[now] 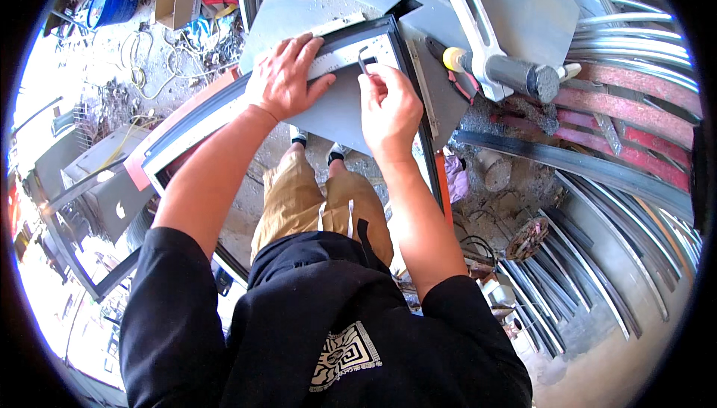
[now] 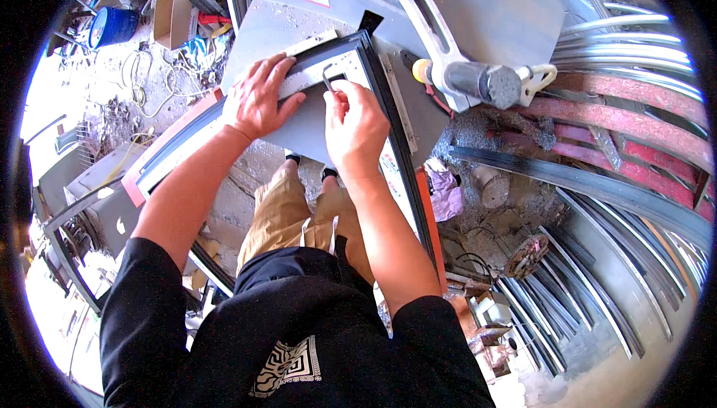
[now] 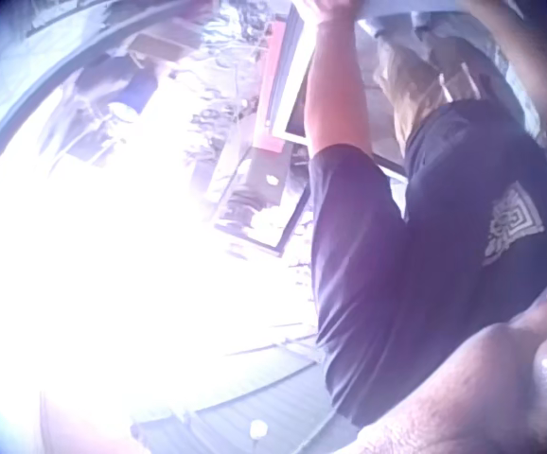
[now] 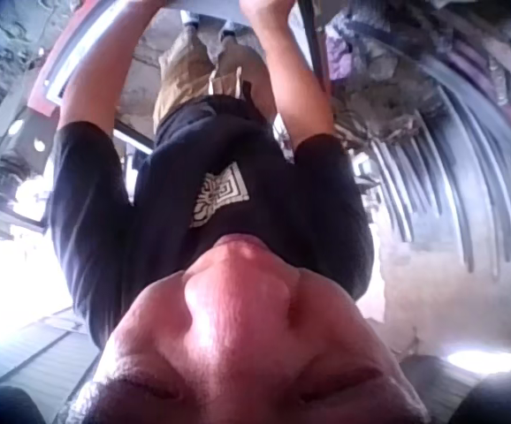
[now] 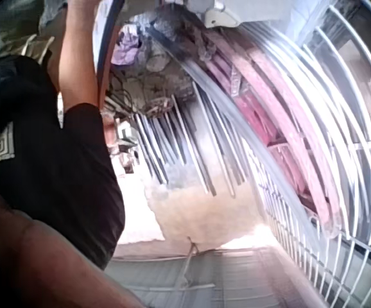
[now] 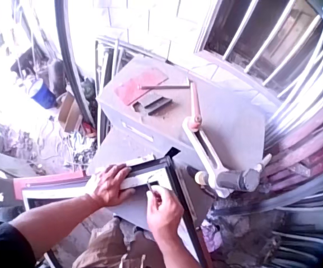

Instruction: The person places frame sections into an industrial machine and uses a hand tool to secure the components into the corner joints.

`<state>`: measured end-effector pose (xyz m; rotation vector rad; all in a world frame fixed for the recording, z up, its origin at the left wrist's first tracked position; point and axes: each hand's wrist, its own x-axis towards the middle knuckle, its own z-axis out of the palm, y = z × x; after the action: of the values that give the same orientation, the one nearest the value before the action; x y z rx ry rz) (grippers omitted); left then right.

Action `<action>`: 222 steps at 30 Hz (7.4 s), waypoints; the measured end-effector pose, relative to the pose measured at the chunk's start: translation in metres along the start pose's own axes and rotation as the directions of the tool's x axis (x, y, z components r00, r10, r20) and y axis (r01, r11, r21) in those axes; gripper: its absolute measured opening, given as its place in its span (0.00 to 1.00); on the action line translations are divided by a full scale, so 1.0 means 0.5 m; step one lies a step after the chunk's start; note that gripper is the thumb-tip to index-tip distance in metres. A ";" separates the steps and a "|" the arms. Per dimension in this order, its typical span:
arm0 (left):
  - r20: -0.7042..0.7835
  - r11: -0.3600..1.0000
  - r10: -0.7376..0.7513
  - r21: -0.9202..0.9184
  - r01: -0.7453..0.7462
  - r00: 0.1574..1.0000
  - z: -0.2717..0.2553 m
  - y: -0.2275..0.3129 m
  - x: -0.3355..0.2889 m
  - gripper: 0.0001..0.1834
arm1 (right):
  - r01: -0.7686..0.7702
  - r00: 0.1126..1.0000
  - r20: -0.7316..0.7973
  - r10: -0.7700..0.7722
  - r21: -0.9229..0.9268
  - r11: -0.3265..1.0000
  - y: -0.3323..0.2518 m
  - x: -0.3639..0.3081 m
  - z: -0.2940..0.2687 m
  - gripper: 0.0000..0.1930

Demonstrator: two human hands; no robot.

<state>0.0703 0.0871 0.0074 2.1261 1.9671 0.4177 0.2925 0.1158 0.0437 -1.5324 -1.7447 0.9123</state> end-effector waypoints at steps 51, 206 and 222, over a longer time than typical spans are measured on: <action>0.033 0.831 -0.332 -0.463 0.309 0.943 -0.017 -0.015 0.039 0.14 | -0.194 0.972 -0.231 0.048 -0.666 0.720 0.151 0.070 0.003 0.18; 0.080 0.778 0.620 0.071 -0.625 0.781 -0.002 -0.155 0.291 0.17 | -0.245 0.961 -0.261 0.091 -0.651 0.719 0.145 0.067 -0.002 0.18; 0.182 0.982 0.177 -0.090 -0.163 0.967 -0.011 -0.122 0.232 0.19 | -0.211 0.965 -0.259 0.051 -0.640 0.739 0.139 0.069 -0.004 0.19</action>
<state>0.0189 0.2077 -0.0013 2.2061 1.6481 0.2995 0.3284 0.1557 -0.0121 -2.1333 -1.9077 0.1244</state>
